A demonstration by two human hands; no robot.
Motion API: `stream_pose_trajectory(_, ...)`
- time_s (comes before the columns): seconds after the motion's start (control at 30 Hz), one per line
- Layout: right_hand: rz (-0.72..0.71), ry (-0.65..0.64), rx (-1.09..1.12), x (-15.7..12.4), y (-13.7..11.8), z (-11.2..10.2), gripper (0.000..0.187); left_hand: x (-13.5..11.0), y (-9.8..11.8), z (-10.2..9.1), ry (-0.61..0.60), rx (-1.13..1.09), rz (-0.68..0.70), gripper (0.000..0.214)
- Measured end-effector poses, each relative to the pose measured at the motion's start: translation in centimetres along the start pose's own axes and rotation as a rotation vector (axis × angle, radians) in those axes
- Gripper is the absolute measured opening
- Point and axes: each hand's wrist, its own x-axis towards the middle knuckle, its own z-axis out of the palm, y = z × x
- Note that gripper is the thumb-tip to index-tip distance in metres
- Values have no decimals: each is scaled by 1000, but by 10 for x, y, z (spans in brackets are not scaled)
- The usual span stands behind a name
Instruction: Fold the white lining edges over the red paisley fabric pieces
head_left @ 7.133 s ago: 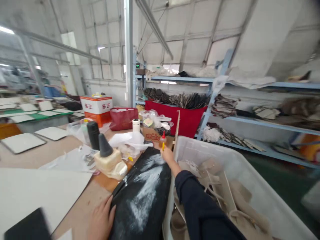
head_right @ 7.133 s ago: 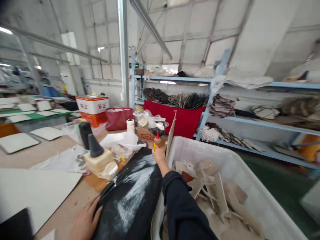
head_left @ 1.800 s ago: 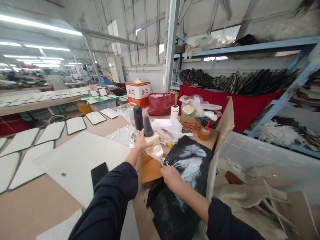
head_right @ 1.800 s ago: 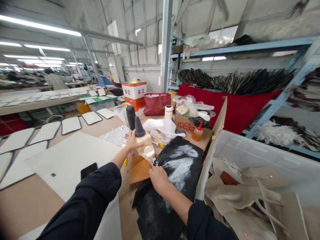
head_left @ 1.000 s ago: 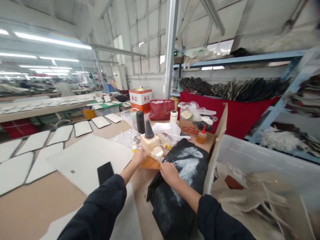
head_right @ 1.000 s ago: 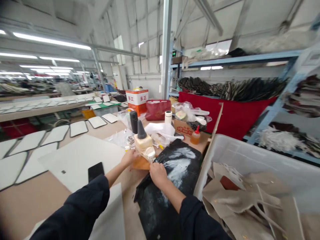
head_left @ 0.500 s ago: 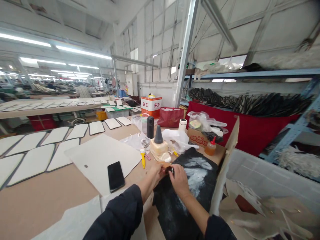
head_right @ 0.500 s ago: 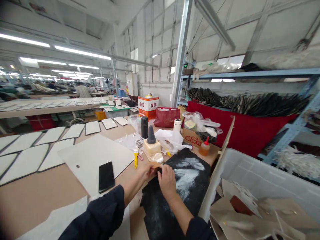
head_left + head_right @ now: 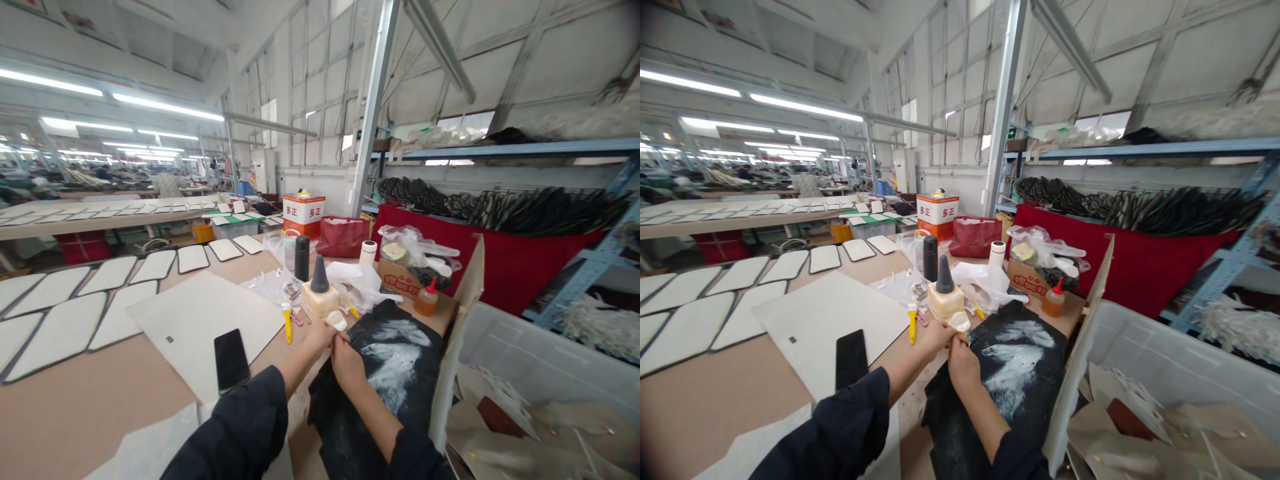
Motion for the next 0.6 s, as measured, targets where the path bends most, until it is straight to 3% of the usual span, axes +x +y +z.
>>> stream_pose_trajectory(0.23,253,-193,214,40,11,-5,25,21,7,0,62,334,185,23)
stream_pose_trajectory(0.37,330,-213,300,64,7,-6,26,31,9,-1,68,448,249,30)
stream_pose_trajectory(0.5,368,-247,256,80,2,-7,31,45,4,-19,67,507,338,28)
stream_pose_trajectory(0.6,371,-247,195,87,-1,-6,37,61,-3,-37,208,530,360,26)
